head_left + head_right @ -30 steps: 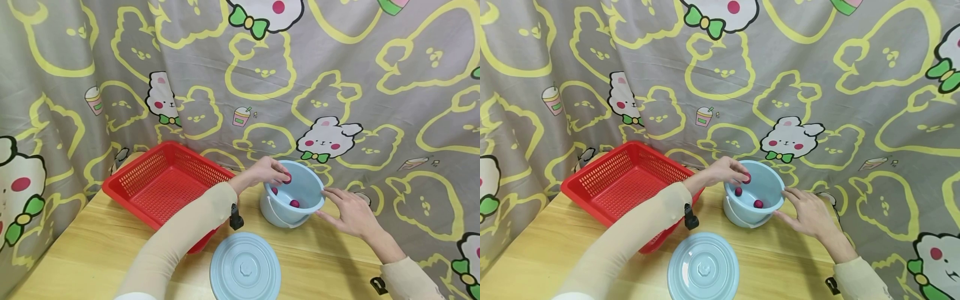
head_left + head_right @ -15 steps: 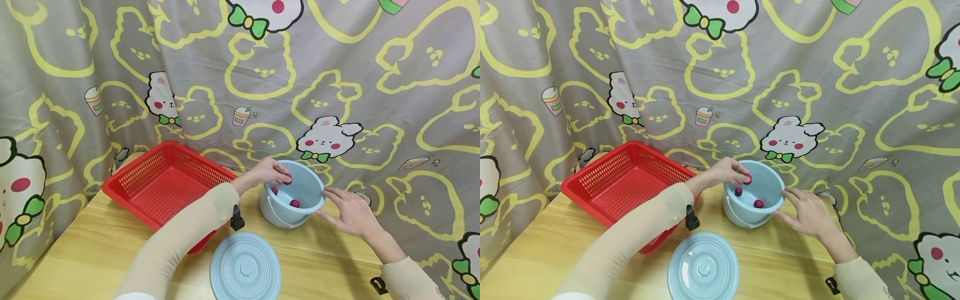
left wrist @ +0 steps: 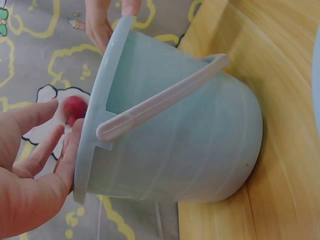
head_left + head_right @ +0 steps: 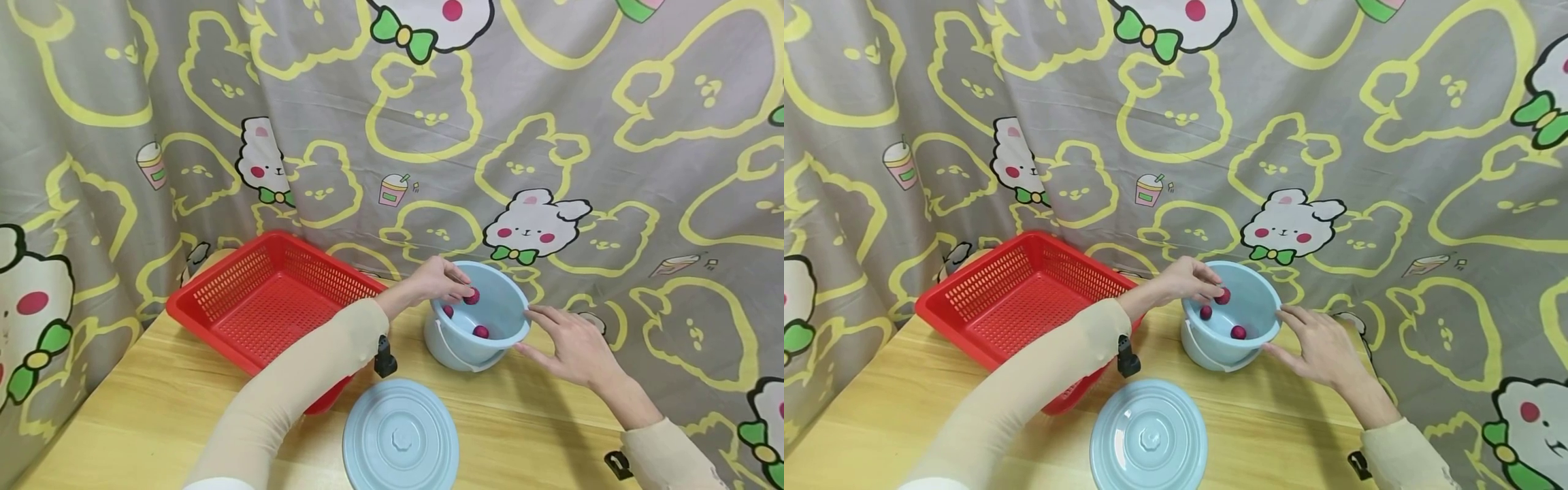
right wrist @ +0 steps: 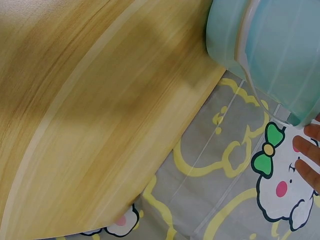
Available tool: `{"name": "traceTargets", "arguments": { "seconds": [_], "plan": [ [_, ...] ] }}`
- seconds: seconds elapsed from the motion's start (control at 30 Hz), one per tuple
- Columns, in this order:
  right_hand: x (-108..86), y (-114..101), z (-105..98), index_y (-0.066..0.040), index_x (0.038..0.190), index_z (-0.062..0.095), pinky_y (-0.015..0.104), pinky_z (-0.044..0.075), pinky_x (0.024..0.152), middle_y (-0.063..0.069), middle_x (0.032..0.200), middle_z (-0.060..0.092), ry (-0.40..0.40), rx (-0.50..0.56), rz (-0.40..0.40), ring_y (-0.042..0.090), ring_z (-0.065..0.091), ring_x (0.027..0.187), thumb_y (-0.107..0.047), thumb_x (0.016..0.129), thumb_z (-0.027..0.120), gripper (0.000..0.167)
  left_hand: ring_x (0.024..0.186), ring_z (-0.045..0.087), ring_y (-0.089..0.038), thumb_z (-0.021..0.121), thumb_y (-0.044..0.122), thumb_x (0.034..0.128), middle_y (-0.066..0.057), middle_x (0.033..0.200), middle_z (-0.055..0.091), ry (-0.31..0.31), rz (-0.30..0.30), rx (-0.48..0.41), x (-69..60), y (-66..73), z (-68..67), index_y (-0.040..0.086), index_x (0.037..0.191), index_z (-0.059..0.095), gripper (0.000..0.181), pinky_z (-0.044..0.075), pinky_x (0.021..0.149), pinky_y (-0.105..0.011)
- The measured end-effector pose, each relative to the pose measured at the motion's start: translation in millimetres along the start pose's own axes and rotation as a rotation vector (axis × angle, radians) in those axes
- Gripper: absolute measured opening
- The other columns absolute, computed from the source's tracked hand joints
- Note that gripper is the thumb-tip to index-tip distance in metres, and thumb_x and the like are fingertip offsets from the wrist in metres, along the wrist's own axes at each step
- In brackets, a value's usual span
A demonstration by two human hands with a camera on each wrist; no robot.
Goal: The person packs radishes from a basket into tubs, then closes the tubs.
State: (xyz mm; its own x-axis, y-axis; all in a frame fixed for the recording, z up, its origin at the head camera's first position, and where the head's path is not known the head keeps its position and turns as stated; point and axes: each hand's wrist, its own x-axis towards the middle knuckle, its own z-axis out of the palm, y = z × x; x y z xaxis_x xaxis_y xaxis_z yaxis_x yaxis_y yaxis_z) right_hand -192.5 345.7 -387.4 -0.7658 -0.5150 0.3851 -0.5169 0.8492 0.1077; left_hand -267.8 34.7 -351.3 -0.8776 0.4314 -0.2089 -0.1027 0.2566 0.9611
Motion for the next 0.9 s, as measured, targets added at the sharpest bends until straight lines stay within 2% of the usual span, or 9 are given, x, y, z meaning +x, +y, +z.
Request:
{"name": "traceTargets", "arguments": {
  "seconds": [0.1, 0.2, 0.37, 0.57, 0.8, 0.9],
  "plan": [
    [0.4, 0, 0, -0.012, 0.130, 0.072, 0.059, 0.059, 0.075, 0.012, 0.129, 0.074, -0.005, -0.003, 0.003, 0.041, 0.075, 0.105, -0.058, 0.081, 0.083, 0.068, 0.105, 0.079, -0.032, 0.082, 0.011, 0.0927, -0.015, 0.112, 0.077, -0.009, 0.011, -0.016, -4.4, 1.9, -2.9, 0.001, 0.114, 0.076, 0.024, 0.065, 0.096, -0.041],
    [0.8, 0, 0, -0.012, 0.130, 0.072, 0.059, 0.059, 0.076, 0.012, 0.129, 0.074, -0.008, -0.003, 0.005, 0.041, 0.075, 0.105, -0.057, 0.081, 0.083, 0.068, 0.113, 0.076, -0.036, 0.081, 0.012, 0.0938, -0.017, 0.116, 0.077, -0.031, 0.022, -0.015, -9.2, 4.5, -8.1, 0.001, 0.117, 0.075, 0.026, 0.066, 0.095, -0.038],
    [1.1, 1, 0, -0.011, 0.130, 0.072, 0.059, 0.059, 0.076, 0.013, 0.130, 0.074, -0.004, 0.001, -0.002, 0.041, 0.075, 0.106, -0.055, 0.080, 0.085, 0.068, 0.110, 0.078, -0.031, 0.081, 0.015, 0.0939, -0.013, 0.119, 0.075, -0.062, 0.040, 0.018, -16.3, 8.0, -20.8, 0.004, 0.120, 0.075, 0.029, 0.067, 0.089, -0.031],
    [1.4, 1, 0, -0.011, 0.130, 0.072, 0.060, 0.059, 0.075, 0.013, 0.130, 0.074, -0.003, -0.002, -0.002, 0.041, 0.075, 0.106, -0.053, 0.078, 0.086, 0.068, 0.105, 0.078, -0.026, 0.082, 0.016, 0.0936, -0.013, 0.119, 0.073, -0.068, 0.045, 0.031, -27.2, 10.0, -38.9, 0.005, 0.121, 0.075, 0.030, 0.067, 0.091, -0.031],
    [1.1, 0, 0, -0.011, 0.130, 0.072, 0.060, 0.059, 0.075, 0.013, 0.130, 0.074, -0.003, -0.003, -0.001, 0.041, 0.075, 0.106, -0.055, 0.079, 0.085, 0.068, 0.109, 0.077, -0.029, 0.081, 0.016, 0.0944, -0.013, 0.119, 0.074, -0.041, 0.036, 0.032, -40.2, 4.4, -61.5, 0.004, 0.120, 0.074, 0.029, 0.067, 0.092, -0.036],
    [0.6, 0, 1, -0.011, 0.130, 0.073, 0.060, 0.059, 0.075, 0.013, 0.130, 0.074, 0.000, -0.003, 0.000, 0.041, 0.075, 0.106, -0.054, 0.078, 0.086, 0.068, 0.105, 0.078, -0.027, 0.081, 0.018, 0.0943, -0.012, 0.120, 0.074, -0.025, 0.027, 0.035, -45.1, -0.8, -71.3, 0.005, 0.120, 0.074, 0.029, 0.066, 0.093, -0.037]
  ]
}}
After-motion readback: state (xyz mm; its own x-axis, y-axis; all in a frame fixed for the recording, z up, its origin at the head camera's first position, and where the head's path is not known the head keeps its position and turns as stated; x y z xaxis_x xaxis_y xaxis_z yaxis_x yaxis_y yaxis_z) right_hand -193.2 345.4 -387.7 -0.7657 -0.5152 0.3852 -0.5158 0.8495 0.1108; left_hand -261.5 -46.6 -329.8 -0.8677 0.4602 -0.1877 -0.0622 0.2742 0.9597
